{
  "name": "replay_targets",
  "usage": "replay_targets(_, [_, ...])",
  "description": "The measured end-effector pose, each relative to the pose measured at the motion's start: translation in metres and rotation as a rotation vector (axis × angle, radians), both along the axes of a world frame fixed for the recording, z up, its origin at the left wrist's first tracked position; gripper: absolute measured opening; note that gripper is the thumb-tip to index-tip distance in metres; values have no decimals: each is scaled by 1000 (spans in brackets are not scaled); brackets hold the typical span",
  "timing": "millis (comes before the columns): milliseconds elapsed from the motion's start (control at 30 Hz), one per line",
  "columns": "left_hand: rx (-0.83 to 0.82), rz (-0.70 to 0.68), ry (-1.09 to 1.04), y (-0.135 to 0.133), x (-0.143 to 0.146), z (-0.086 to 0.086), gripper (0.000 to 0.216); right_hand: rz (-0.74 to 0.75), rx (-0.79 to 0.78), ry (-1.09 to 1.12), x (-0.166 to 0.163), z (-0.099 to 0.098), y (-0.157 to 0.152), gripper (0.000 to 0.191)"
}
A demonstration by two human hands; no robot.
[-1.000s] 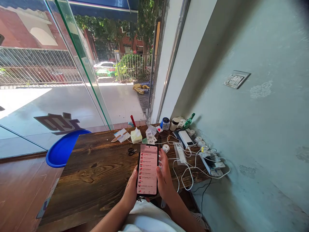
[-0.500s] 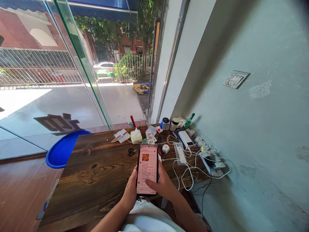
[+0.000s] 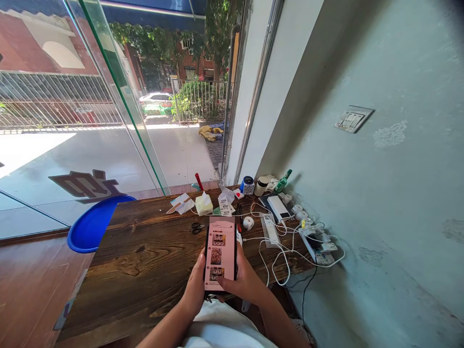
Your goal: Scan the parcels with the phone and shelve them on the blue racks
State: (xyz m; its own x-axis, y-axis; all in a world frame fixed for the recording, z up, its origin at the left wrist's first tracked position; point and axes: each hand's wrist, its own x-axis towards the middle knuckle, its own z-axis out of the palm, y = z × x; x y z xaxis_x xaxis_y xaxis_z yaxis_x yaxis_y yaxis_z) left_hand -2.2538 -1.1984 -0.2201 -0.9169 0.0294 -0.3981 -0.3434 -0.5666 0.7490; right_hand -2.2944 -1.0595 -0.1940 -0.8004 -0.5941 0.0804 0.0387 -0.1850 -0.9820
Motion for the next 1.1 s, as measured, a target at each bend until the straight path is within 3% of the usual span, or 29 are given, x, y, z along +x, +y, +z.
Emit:
replay_targets(167, [-7, 23, -12, -1, 0, 0, 84, -98, -8, -86, -1, -1, -2, 48])
replay_targets(233, [-2, 24, -9, 0, 0, -1, 84, -97, -11, -52, 0, -3, -2, 51])
replay_targets(367, [4, 18, -8, 0, 0, -1, 84, 10, -10, -23, 1, -1, -1, 80])
replay_targets(433, [0, 19, -8, -1, 1, 0, 82, 17, -15, -70, 1, 0, -1, 75])
replay_targets(567, [2, 35, -21, -2, 1, -1, 78, -97, -15, -78, 0, -3, -3, 45])
replay_targets(733, [14, 18, -22, -2, 0, -2, 86, -38, -26, -8, 0, -10, -3, 63])
replay_targets(833, [-2, 14, -18, -2, -1, -2, 88, -41, -83, -77, 1, -8, -5, 62])
replay_targets(967, [-24, 36, 4, -3, 1, -5, 89, -218, -125, -196, 2, -2, -13, 48])
replay_targets(1100, [-8, 36, -7, -3, 4, -9, 92, -384, -122, -288, 2, -3, -22, 55])
